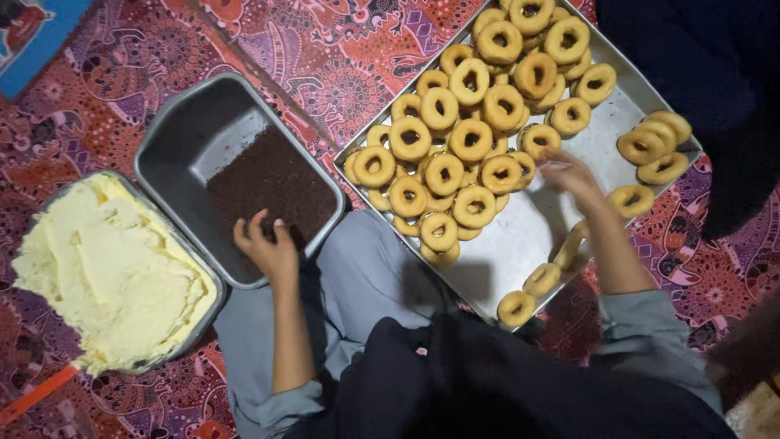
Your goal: The person fills ring-shaped donuts with a white cream and then rolls them in a dark crumb topping. The person handles each donut one at a time, places the filled donuts on a metal tray, and repeats the process.
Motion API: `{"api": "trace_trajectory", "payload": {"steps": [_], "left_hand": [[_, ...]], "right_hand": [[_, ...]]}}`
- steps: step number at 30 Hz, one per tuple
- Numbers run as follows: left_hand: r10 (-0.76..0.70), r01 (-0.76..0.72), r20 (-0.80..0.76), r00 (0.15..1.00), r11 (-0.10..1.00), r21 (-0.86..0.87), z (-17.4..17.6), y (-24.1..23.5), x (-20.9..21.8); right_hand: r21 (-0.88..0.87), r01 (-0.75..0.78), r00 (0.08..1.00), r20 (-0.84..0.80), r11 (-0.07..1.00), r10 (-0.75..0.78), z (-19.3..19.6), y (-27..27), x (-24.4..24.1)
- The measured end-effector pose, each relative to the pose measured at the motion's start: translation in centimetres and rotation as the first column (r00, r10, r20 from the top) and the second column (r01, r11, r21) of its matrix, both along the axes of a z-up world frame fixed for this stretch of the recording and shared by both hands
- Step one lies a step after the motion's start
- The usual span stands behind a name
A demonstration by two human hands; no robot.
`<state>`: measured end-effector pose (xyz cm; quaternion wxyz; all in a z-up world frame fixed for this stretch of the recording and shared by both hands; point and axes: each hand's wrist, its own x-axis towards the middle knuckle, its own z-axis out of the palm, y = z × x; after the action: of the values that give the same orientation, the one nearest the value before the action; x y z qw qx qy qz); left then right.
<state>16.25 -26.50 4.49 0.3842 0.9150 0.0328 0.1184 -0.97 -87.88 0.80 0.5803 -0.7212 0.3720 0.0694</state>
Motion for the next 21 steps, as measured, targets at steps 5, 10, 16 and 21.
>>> {"api": "trace_trajectory", "payload": {"steps": [5, 10, 16, 21], "left_hand": [[0.073, -0.073, 0.009, 0.997, 0.997, -0.018, 0.8, 1.0, 0.0], [0.117, -0.116, 0.014, 0.993, 0.992, -0.051, 1.5, 0.3, 0.3], [0.061, -0.064, -0.026, 0.998, 0.986, -0.157, 2.3, -0.6, -1.2], [-0.072, 0.081, 0.096, 0.993, 0.992, -0.097, 3.3, -0.4, -3.5]], "right_hand": [[-0.905, -0.224, 0.9, -0.335, 0.362, -0.278, 3.3, -12.2, -1.7], [-0.806, -0.468, 0.823, -0.547, 0.362, -0.155, 3.4, -14.1, -1.8], [-0.795, -0.56, 0.829, -0.544, 0.234, 0.133, 5.0, -2.1, -3.7], [-0.489, -0.779, 0.618, -0.708, 0.394, 0.342, 9.8, 10.7, -7.0]]}}
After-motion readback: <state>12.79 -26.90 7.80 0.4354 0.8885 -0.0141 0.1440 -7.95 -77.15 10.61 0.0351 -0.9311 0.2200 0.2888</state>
